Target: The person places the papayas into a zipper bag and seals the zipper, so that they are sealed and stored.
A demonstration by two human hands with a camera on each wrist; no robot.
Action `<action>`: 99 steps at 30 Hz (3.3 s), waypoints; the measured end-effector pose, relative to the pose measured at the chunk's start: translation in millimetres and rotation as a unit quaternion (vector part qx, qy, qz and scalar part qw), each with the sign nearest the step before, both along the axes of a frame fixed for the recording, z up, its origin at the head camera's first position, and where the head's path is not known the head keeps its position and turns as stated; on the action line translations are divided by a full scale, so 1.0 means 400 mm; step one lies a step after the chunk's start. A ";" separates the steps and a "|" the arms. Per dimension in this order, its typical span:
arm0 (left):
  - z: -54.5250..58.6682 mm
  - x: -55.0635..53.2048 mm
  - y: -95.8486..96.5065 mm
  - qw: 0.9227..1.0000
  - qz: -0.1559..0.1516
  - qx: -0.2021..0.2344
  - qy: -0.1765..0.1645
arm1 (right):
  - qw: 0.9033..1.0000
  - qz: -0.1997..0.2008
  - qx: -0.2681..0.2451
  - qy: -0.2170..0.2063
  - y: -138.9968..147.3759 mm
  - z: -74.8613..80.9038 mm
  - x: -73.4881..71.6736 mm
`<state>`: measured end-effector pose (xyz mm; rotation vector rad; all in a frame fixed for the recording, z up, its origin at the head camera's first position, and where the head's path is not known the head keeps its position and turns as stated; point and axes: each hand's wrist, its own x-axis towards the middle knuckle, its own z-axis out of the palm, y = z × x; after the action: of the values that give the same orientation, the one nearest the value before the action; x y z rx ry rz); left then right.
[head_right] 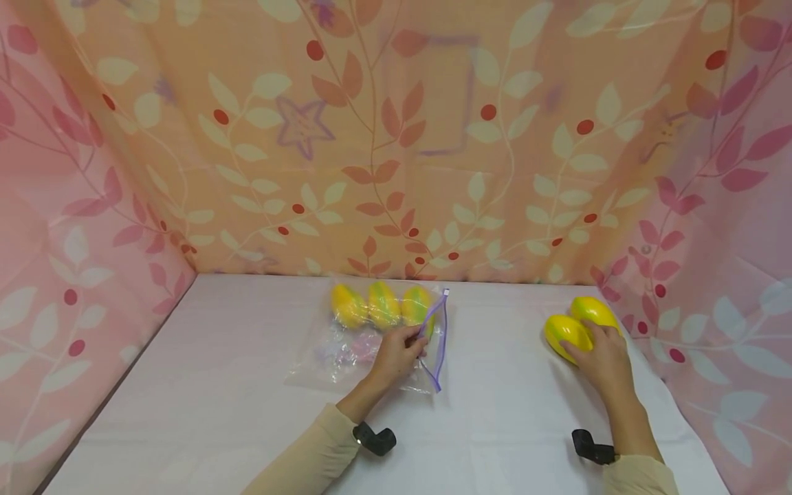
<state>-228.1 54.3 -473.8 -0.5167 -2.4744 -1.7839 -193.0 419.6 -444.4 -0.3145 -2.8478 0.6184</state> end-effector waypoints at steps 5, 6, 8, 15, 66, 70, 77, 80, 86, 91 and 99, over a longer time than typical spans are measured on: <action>0.002 0.001 -0.001 1.000 0.001 -0.003 -0.004 | 1.000 -0.004 -0.013 -0.027 0.007 -0.004 0.003; 0.002 0.002 -0.001 1.000 0.001 -0.003 -0.004 | 0.999 -0.005 -0.017 -0.035 0.008 -0.004 0.003; 0.001 0.002 -0.001 1.000 0.001 -0.002 -0.004 | 0.999 -0.004 -0.020 -0.047 0.010 -0.004 0.001; -0.002 0.002 0.002 1.000 0.000 0.011 0.000 | 0.998 0.003 -0.018 -0.059 0.024 -0.013 -0.004; 0.010 0.000 0.003 1.000 0.000 0.000 -0.002 | 0.989 0.037 -0.121 -0.071 -0.004 -0.006 -0.015; 0.013 -0.001 0.001 1.000 0.002 -0.003 -0.003 | 0.985 0.081 -0.130 -0.076 -0.038 0.005 -0.019; 0.016 -0.002 0.004 1.000 0.000 -0.004 -0.008 | 0.979 0.124 -0.139 -0.082 -0.106 0.015 -0.021; 0.020 0.000 0.004 1.000 0.000 -0.009 -0.007 | 0.977 0.132 -0.145 -0.088 -0.137 0.022 -0.021; 0.023 0.002 0.005 1.000 0.002 -0.015 -0.008 | 0.969 0.155 -0.167 -0.100 -0.197 0.040 -0.024; 0.020 0.000 0.007 1.000 0.002 -0.018 -0.011 | 0.961 0.176 -0.182 -0.112 -0.248 0.032 -0.026; 0.020 0.001 0.003 1.000 -0.002 -0.022 -0.022 | 0.955 0.190 -0.187 -0.127 -0.319 0.022 -0.023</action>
<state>-227.8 55.5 -465.8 -0.4891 -2.5482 -1.7658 -202.4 292.2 -435.7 0.1179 -3.0423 1.2867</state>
